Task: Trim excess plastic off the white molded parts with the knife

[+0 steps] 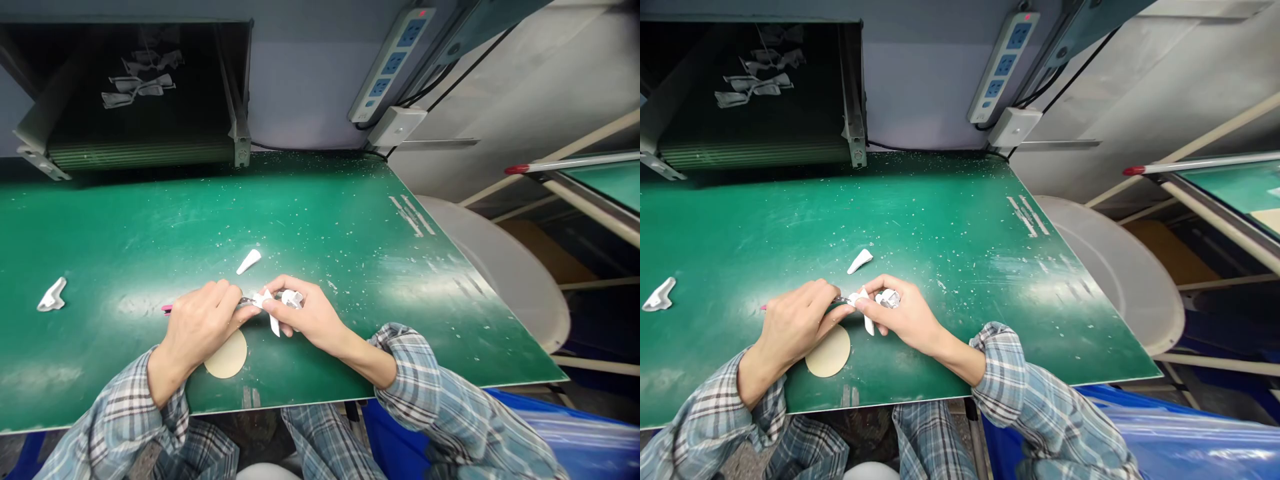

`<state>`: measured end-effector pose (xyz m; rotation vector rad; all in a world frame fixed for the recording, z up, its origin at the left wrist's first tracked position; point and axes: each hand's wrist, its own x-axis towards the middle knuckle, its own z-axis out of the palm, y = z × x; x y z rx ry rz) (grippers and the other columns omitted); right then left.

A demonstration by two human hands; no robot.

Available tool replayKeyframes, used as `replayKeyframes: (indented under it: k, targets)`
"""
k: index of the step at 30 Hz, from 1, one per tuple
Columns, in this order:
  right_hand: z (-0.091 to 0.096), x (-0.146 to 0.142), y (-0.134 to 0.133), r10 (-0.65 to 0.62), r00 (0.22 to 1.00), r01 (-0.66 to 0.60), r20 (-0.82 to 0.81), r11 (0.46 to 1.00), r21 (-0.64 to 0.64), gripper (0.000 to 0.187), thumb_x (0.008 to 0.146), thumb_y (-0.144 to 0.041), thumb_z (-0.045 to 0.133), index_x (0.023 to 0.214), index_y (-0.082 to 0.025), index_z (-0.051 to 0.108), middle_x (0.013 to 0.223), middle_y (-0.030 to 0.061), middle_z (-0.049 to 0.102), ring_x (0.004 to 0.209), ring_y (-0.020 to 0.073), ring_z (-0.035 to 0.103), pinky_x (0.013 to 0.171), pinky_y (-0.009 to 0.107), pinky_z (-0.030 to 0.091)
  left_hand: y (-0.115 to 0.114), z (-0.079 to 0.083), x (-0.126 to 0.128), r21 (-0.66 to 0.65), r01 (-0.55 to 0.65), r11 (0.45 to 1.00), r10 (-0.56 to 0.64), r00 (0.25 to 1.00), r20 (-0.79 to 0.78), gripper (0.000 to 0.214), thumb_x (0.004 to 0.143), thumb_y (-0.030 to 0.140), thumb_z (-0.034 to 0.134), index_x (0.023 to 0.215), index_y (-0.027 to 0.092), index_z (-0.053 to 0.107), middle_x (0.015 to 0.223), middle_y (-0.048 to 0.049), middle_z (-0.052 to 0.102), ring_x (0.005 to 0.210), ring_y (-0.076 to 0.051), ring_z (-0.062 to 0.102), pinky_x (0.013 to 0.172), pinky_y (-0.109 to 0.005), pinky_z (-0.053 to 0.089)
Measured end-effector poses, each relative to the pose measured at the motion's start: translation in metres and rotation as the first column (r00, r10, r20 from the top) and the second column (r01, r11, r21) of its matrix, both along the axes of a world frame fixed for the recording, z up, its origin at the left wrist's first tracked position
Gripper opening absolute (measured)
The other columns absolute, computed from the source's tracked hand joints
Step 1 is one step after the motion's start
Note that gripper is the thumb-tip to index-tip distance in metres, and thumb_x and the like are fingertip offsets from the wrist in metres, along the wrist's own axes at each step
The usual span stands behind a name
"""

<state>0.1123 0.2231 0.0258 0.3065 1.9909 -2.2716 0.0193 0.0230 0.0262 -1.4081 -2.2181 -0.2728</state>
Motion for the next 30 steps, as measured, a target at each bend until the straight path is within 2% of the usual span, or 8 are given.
replayKeyframes:
  k: [3, 8, 19, 21, 23, 25, 27, 30]
  targets:
    - [0.001, -0.001, 0.0, -0.011, 1.0, 0.011, 0.0, 0.999, 0.032, 0.039, 0.081, -0.048, 0.085, 0.093, -0.016, 0.067, 0.054, -0.0056, 0.06, 0.043, 0.0072, 0.046, 0.044, 0.02, 0.033, 0.001, 0.001, 0.001, -0.02, -0.024, 1.0, 0.022, 0.998, -0.056, 0.053, 0.112, 0.051, 0.039, 0.072, 0.02, 0.053, 0.063, 0.0007, 0.05, 0.055, -0.016, 0.049, 0.052, -0.033, 0.028]
    - [0.002, -0.001, 0.0, -0.04, 0.999, 0.039, 0.014, 0.998, 0.054, 0.037, 0.078, -0.045, 0.089, 0.092, -0.017, 0.068, 0.057, -0.0055, 0.059, 0.042, 0.0071, 0.047, 0.043, 0.02, 0.032, 0.001, 0.002, 0.002, -0.039, -0.029, 0.999, 0.027, 0.999, -0.042, 0.051, 0.112, 0.049, 0.04, 0.072, 0.02, 0.054, 0.063, 0.0001, 0.051, 0.057, -0.016, 0.048, 0.053, -0.033, 0.026]
    - [0.0, 0.001, -0.001, -0.048, 0.999, 0.047, 0.003, 0.996, 0.071, 0.033, 0.084, -0.045, 0.083, 0.092, -0.017, 0.069, 0.052, -0.0047, 0.059, 0.043, 0.0086, 0.046, 0.044, 0.021, 0.032, -0.001, 0.001, 0.003, -0.021, 0.023, 1.0, -0.021, 0.996, 0.083, 0.046, 0.112, 0.042, 0.044, 0.074, 0.019, 0.055, 0.064, -0.0004, 0.052, 0.059, -0.017, 0.043, 0.053, -0.033, 0.02]
    - [-0.001, 0.0, 0.0, -0.041, 0.999, 0.041, -0.006, 0.997, 0.058, 0.033, 0.086, -0.046, 0.082, 0.096, -0.016, 0.072, 0.049, -0.0053, 0.057, 0.043, 0.0085, 0.046, 0.046, 0.021, 0.033, -0.003, -0.001, 0.002, -0.003, 0.052, 0.999, -0.051, 0.985, 0.164, 0.044, 0.111, 0.042, 0.046, 0.075, 0.019, 0.054, 0.064, 0.0004, 0.053, 0.059, -0.016, 0.044, 0.054, -0.033, 0.022]
    - [-0.003, -0.001, 0.001, -0.03, 1.0, 0.03, -0.006, 1.0, -0.009, 0.039, 0.088, -0.048, 0.081, 0.106, -0.014, 0.075, 0.05, -0.0044, 0.057, 0.045, 0.0084, 0.047, 0.046, 0.02, 0.033, -0.004, -0.003, 0.001, 0.052, 0.085, 0.995, -0.098, 0.938, 0.331, 0.039, 0.11, 0.045, 0.049, 0.082, 0.019, 0.056, 0.069, 0.0007, 0.056, 0.063, -0.016, 0.049, 0.057, -0.031, 0.028]
    - [-0.005, -0.002, 0.003, -0.02, 1.0, 0.022, 0.013, 0.987, -0.161, 0.048, 0.09, -0.052, 0.078, 0.118, -0.014, 0.075, 0.055, -0.0031, 0.059, 0.045, 0.0074, 0.045, 0.044, 0.019, 0.029, -0.004, -0.004, 0.0, 0.126, 0.096, 0.987, -0.146, 0.859, 0.491, 0.033, 0.111, 0.043, 0.046, 0.094, 0.018, 0.059, 0.08, -0.0011, 0.062, 0.072, -0.016, 0.054, 0.065, -0.029, 0.037]
    - [-0.006, -0.003, 0.004, -0.002, 0.999, 0.019, 0.05, 0.938, -0.345, 0.053, 0.09, -0.054, 0.078, 0.127, -0.015, 0.073, 0.06, -0.0027, 0.059, 0.046, 0.006, 0.041, 0.042, 0.018, 0.025, -0.003, -0.004, 0.0, 0.187, 0.098, 0.978, -0.187, 0.808, 0.559, 0.028, 0.114, 0.034, 0.039, 0.108, 0.017, 0.06, 0.091, -0.0038, 0.065, 0.08, -0.018, 0.055, 0.075, -0.03, 0.041]
    - [-0.007, -0.004, 0.004, 0.03, 0.994, 0.027, 0.102, 0.853, -0.521, 0.051, 0.088, -0.051, 0.082, 0.125, -0.018, 0.073, 0.069, -0.0012, 0.06, 0.05, 0.0053, 0.041, 0.041, 0.016, 0.023, -0.001, -0.004, 0.002, 0.201, 0.118, 0.973, -0.213, 0.8, 0.561, 0.025, 0.113, 0.025, 0.038, 0.12, 0.019, 0.061, 0.098, -0.0055, 0.063, 0.087, -0.02, 0.053, 0.081, -0.033, 0.042]
